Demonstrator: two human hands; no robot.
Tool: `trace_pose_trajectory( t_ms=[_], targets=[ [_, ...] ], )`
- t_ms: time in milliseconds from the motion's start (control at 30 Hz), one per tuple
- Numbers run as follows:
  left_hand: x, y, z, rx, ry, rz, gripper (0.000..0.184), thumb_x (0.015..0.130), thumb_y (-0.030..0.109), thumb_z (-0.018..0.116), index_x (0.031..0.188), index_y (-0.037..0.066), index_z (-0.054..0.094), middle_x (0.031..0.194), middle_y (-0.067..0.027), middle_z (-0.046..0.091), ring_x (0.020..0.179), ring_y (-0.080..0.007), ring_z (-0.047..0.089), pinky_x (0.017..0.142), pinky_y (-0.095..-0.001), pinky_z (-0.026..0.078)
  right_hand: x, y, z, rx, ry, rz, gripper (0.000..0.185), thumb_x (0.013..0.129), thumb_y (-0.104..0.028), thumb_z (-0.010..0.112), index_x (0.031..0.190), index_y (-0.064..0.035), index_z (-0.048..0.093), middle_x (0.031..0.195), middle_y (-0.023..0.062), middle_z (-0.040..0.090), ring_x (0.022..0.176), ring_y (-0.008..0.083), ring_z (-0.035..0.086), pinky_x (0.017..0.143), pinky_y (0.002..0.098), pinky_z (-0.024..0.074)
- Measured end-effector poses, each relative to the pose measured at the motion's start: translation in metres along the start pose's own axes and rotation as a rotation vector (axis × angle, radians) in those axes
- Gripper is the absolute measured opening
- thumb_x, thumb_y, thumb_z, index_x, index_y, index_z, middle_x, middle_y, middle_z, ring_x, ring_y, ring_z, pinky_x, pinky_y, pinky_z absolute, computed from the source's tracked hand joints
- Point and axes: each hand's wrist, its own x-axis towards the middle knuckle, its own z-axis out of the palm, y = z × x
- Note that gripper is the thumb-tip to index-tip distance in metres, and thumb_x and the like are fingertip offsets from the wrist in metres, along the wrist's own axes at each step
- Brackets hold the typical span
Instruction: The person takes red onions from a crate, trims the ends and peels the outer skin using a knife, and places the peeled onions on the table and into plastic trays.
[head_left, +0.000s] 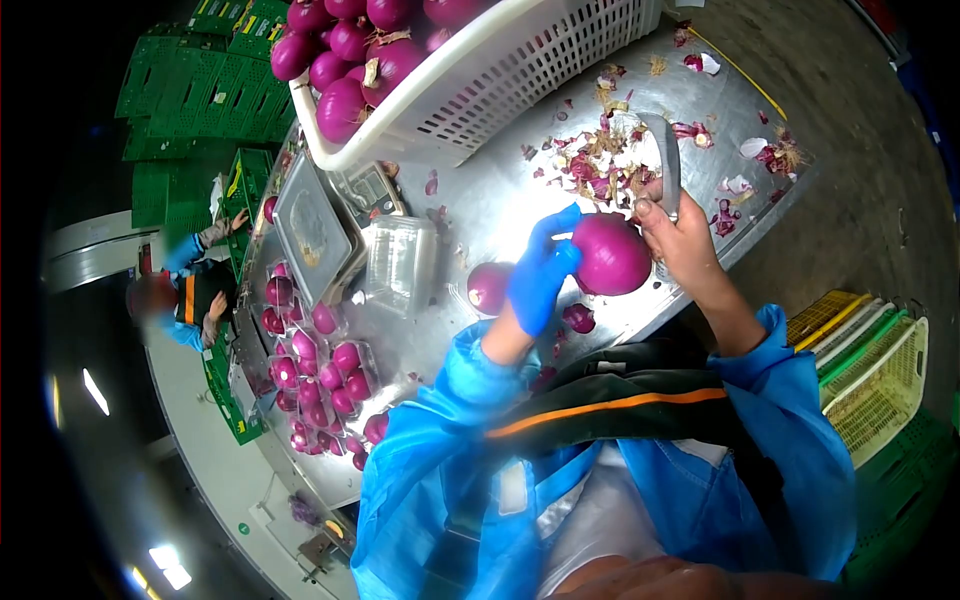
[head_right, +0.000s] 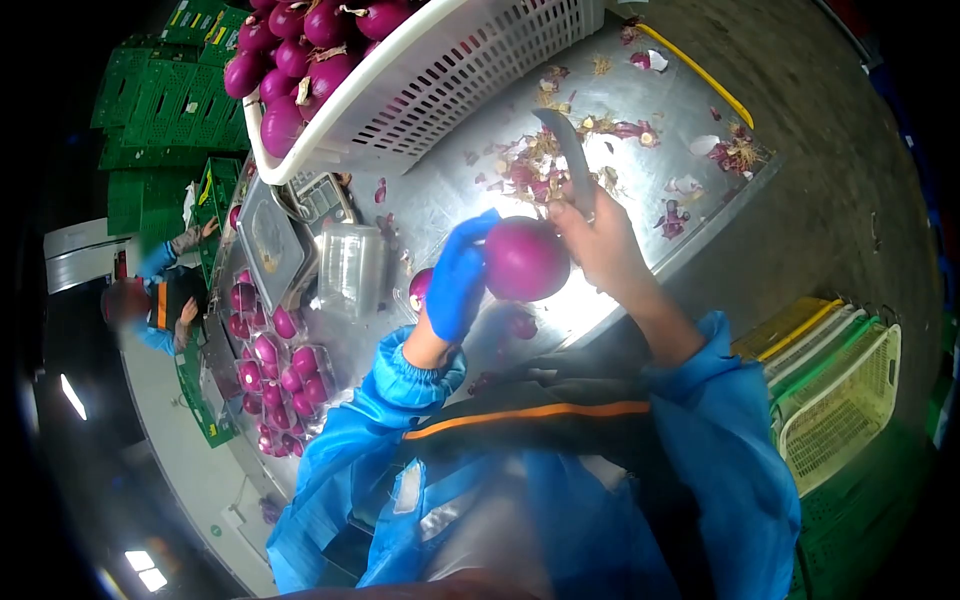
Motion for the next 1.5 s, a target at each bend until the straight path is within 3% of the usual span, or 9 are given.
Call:
trace_pose_trajectory(
  t_ms=[67, 233, 467, 700, 900, 1067, 1233, 1333, 1500],
  targets=[
    [-0.003, -0.005, 0.002, -0.213, -0.073, -0.33, 0.065, 0.099, 0.057, 0.038, 0.142, 0.008, 0.04, 0.13, -0.0125, 0.055, 0.112, -0.0226, 0.059, 0.093, -0.0345, 0.051, 0.001, 0.009, 0.001, 0.107, -0.052, 0.027, 0.026, 0.095, -0.019, 0.061, 0.112, -0.0001, 0.057, 0.084, 0.0014, 0.061, 0.071, 0.0126, 0.058, 0.067, 0.0275, 0.0464],
    [0.001, -0.007, -0.002, -0.355, -0.092, -0.264, 0.077, 0.087, 0.046, 0.065, 0.144, 0.006, 0.033, 0.122, -0.0148, 0.058, 0.1, -0.0233, 0.065, 0.065, -0.028, 0.057, -0.001, 0.001, 0.016, -0.327, 0.064, -0.32, 0.031, 0.091, -0.024, 0.064, 0.115, -0.0037, 0.059, 0.101, 0.0151, 0.067, 0.088, 0.0243, 0.067, 0.077, 0.0358, 0.0512],
    [0.006, -0.006, -0.01, 0.02, -0.011, 0.126, 0.098, 0.074, 0.023, 0.08, 0.15, 0.007, 0.019, 0.141, -0.0161, 0.041, 0.127, -0.0311, 0.047, 0.104, -0.0439, 0.044, -0.024, -0.021, 0.015, -1.135, 0.127, -0.565, 0.032, 0.077, -0.005, 0.068, 0.108, -0.0044, 0.063, 0.098, 0.0125, 0.065, 0.083, 0.0328, 0.065, 0.07, 0.0393, 0.0529],
    [0.001, 0.007, -0.009, 0.089, 0.049, 0.247, 0.103, 0.071, 0.022, 0.082, 0.15, 0.005, 0.018, 0.142, -0.0171, 0.041, 0.13, -0.0299, 0.045, 0.105, -0.0425, 0.042, -0.016, 0.018, -0.008, -1.137, 0.244, -0.612, 0.037, 0.08, -0.014, 0.071, 0.115, -0.008, 0.062, 0.093, 0.0081, 0.064, 0.07, 0.0233, 0.064, 0.062, 0.033, 0.0505],
    [0.014, 0.023, -0.012, 0.883, -0.194, 0.549, 0.105, 0.067, 0.023, 0.086, 0.151, 0.006, 0.024, 0.148, -0.016, 0.038, 0.131, -0.0291, 0.046, 0.104, -0.0405, 0.042, -0.01, 0.0, -0.01, -0.056, -0.172, -0.035, 0.048, 0.099, -0.038, 0.053, 0.13, -0.0011, 0.053, 0.073, -0.0005, 0.056, 0.058, 0.006, 0.049, 0.051, 0.0212, 0.0389],
    [0.011, 0.008, -0.003, 0.3, -0.118, 0.21, 0.103, 0.07, 0.033, 0.084, 0.15, 0.009, 0.025, 0.148, -0.0164, 0.035, 0.127, -0.03, 0.047, 0.1, -0.0377, 0.044, -0.003, 0.002, -0.017, 0.395, -0.363, 0.066, 0.064, 0.097, -0.046, 0.054, 0.139, 0.0002, 0.04, 0.082, 0.0019, 0.056, 0.057, 0.0049, 0.049, 0.049, 0.0179, 0.0383],
    [0.01, -0.019, 0.014, -0.157, 0.03, -0.013, 0.079, 0.085, 0.054, 0.065, 0.139, 0.004, 0.037, 0.117, -0.0093, 0.056, 0.095, -0.0172, 0.059, 0.076, -0.0282, 0.051, -0.013, 0.009, 0.0, -0.226, -0.15, -0.217, 0.068, 0.091, -0.043, 0.063, 0.137, 0.0021, 0.043, 0.103, 0.0139, 0.066, 0.086, 0.0225, 0.067, 0.078, 0.0315, 0.0522],
    [0.008, -0.019, -0.01, -0.304, -0.055, -0.084, 0.089, 0.079, 0.028, 0.076, 0.149, 0.005, 0.026, 0.14, -0.0139, 0.045, 0.127, -0.0265, 0.048, 0.105, -0.0392, 0.042, -0.021, -0.008, 0.0, -0.596, -0.024, -0.307, 0.046, 0.093, -0.034, 0.062, 0.13, -0.0082, 0.057, 0.114, 0.0151, 0.066, 0.094, 0.03, 0.068, 0.082, 0.0356, 0.0518],
    [0.003, -0.004, -0.011, -0.156, -0.062, -0.064, 0.086, 0.078, 0.027, 0.078, 0.146, 0.002, 0.031, 0.138, -0.0137, 0.048, 0.127, -0.0265, 0.049, 0.108, -0.0401, 0.039, -0.024, -0.029, -0.004, -1.175, 0.053, -0.802, 0.035, 0.072, -0.009, 0.073, 0.106, -0.0101, 0.067, 0.081, 0.0069, 0.059, 0.067, 0.0217, 0.063, 0.057, 0.0324, 0.0497]
  ],
)
